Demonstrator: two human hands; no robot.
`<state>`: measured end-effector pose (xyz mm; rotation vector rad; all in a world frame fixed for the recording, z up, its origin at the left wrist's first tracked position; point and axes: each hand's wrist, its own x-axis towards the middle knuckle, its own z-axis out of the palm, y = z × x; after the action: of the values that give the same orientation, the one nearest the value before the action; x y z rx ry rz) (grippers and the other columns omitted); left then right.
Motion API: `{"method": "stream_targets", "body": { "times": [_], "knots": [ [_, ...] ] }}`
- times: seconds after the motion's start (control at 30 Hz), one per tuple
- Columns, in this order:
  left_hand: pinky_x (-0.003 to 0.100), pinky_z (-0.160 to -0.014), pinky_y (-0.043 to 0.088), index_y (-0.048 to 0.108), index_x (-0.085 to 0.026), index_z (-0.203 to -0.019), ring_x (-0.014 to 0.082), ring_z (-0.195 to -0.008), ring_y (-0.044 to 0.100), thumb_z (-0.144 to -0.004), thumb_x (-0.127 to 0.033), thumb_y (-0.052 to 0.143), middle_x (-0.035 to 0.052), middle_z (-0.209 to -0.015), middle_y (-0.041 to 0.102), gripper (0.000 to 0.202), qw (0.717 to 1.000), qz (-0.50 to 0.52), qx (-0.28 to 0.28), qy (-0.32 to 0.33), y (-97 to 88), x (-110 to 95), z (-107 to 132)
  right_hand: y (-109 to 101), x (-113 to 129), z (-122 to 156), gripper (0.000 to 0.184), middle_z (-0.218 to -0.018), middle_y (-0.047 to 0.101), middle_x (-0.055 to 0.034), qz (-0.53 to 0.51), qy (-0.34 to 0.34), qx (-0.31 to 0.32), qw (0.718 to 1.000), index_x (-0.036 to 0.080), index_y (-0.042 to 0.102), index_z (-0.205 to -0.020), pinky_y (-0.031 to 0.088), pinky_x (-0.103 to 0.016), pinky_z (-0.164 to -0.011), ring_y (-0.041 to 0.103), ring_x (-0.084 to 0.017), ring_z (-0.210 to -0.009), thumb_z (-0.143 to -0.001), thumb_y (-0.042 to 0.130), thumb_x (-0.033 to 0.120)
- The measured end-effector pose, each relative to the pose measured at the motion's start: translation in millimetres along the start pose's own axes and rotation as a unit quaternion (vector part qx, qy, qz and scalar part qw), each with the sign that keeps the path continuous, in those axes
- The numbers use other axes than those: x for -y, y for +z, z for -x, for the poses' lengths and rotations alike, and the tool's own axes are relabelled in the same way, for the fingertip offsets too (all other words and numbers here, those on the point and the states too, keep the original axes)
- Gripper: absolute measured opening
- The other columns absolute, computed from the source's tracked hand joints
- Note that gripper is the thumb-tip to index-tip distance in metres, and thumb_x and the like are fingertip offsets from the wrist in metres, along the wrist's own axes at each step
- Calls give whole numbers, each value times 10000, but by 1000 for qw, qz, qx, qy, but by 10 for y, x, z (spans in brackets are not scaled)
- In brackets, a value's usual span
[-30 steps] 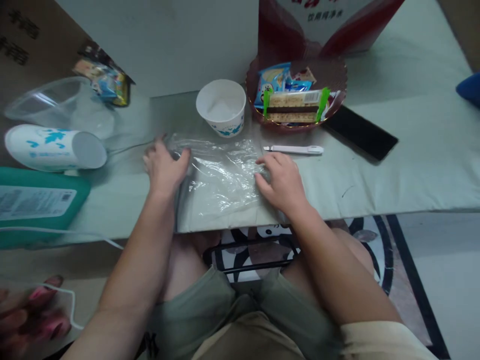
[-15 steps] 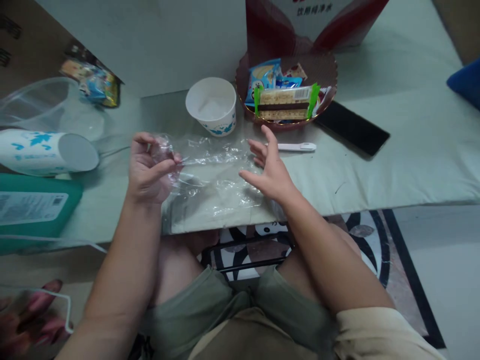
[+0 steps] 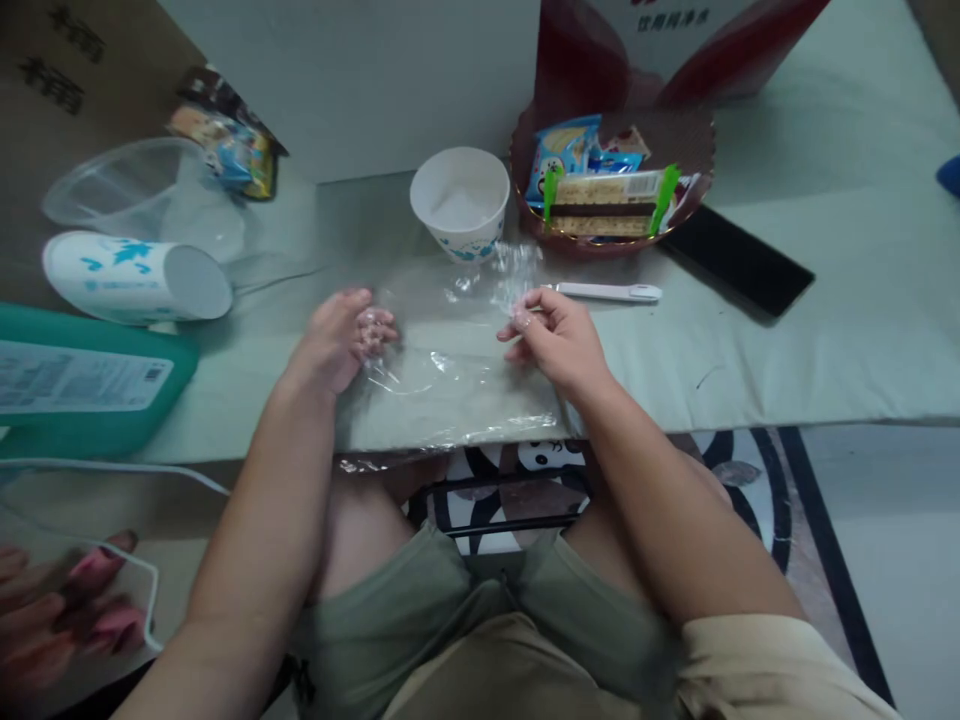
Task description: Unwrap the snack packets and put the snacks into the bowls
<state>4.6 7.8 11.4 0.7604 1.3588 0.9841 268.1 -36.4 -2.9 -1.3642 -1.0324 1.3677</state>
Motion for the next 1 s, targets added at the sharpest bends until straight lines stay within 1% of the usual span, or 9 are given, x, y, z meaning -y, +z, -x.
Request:
{"method": "stream_targets", "body": {
  "times": [0.13,0.23,0.33,0.4,0.5,0.6,0.7,0.83,1.0],
  "knots": [
    [175,-373,268,567,-195,-892,84,-472,574,-750,-320,834,5,-671,631,327,994,-101,22,-47,-15,18,-113,-67,28,-24,197,-458,545,74,71,-3,-40,997,245,613,-852,262,-233,-327,401,-91,-307,-837,707,418],
    [182,-377,270,514,-242,-968,55,-485,557,-644,-150,846,-32,-825,665,473,993,-72,-11,87,6,-4,-124,-136,58,-26,114,-422,476,83,99,-22,-54,993,231,690,-899,247,-238,-335,377,-95,-316,-843,669,328],
    [202,-458,373,481,-309,-1071,80,-635,640,-682,-187,836,-45,-993,682,541,973,-22,-43,224,1,-22,-129,-198,71,-18,145,-433,468,80,110,-55,-73,990,236,740,-938,266,-244,-352,373,-91,-327,-854,664,327],
    [198,-494,402,472,-361,-1141,89,-726,667,-708,-241,845,-62,-1094,672,584,969,16,-45,241,-28,-18,-164,-227,67,-15,159,-432,472,77,113,-69,-89,987,250,752,-954,264,-250,-355,359,-92,-321,-871,666,356],
    [184,-413,307,531,-312,-1124,109,-698,673,-754,-443,806,-15,-1091,680,480,992,54,-15,111,-82,-13,-255,-247,50,-13,147,-423,459,75,104,-74,-102,987,261,756,-932,256,-256,-352,355,-101,-319,-871,677,369],
    [197,-349,127,633,-188,-1029,153,-586,666,-810,-651,662,125,-980,732,513,993,10,89,-80,-95,-50,-303,-250,44,-3,135,-413,446,79,99,-75,-93,988,262,755,-921,241,-252,-340,350,-101,-318,-866,683,363],
    [190,-346,48,652,-205,-1132,133,-470,610,-762,-526,744,120,-919,763,499,969,-21,199,-143,-50,-105,-254,-257,57,24,146,-413,447,86,103,-82,-64,989,253,744,-912,243,-247,-340,349,-90,-318,-863,696,381],
    [178,-369,250,641,-245,-1001,60,-426,487,-665,-268,813,-11,-799,720,379,986,41,162,-12,3,-110,-196,-286,76,57,177,-431,443,85,103,-83,-37,990,239,736,-884,259,-251,-363,368,-85,-336,-844,715,410],
    [230,-539,438,585,-224,-833,83,-576,541,-722,-241,798,-35,-723,606,241,993,20,55,102,-80,-55,-307,-310,66,46,160,-448,421,87,81,-82,-54,992,244,728,-870,257,-250,-360,370,-90,-344,-823,716,396]
  ]
}}
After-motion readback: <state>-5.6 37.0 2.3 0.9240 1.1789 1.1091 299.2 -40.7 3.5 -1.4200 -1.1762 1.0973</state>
